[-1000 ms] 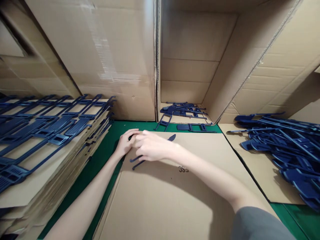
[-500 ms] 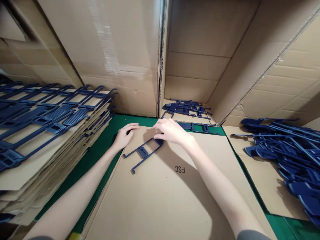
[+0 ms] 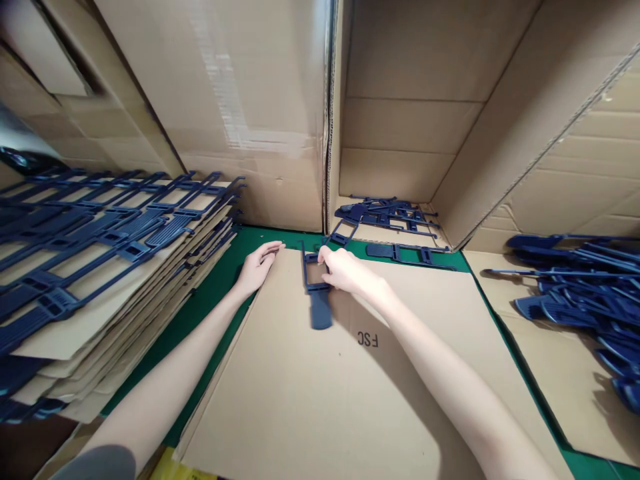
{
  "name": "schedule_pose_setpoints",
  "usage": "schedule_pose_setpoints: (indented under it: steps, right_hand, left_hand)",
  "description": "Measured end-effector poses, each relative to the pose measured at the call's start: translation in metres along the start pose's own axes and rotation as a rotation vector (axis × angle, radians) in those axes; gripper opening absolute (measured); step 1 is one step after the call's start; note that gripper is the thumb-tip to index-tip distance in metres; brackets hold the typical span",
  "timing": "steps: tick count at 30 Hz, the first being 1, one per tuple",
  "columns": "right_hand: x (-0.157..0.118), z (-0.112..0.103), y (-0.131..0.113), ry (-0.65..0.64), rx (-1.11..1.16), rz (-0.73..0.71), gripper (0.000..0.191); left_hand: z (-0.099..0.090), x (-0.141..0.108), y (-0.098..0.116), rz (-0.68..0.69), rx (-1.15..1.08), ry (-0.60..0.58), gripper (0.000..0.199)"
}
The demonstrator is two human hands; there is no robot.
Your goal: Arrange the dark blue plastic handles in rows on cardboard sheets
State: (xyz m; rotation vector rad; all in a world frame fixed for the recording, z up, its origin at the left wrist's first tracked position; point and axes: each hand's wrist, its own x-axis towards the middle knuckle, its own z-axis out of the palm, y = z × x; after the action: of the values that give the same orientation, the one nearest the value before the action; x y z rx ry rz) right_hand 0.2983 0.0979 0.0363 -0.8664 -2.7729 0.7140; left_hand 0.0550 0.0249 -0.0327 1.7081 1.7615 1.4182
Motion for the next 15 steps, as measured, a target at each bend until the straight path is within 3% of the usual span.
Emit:
schedule_pose_setpoints:
  steps: [3,9,15]
  right_hand:
    - [0.003,0.017,-0.014,0.017,0.074,-0.045,0.009]
    - [0.001,0.039,-0.039,0.074,0.156,-0.102,0.014]
    - [-0.003,0.036,-0.048,-0.015,0.317,-0.191,0.015]
  left_hand:
    - [0.001,0.0,-0.001,-0.012,-0.02,-0.002,0.033]
    - [-0.001,-0.001,0.004,-0.008,0.005,-0.021,0.034]
    - [-0.002,-0.004,0.007,0.037,0.063,-0.043,0.048]
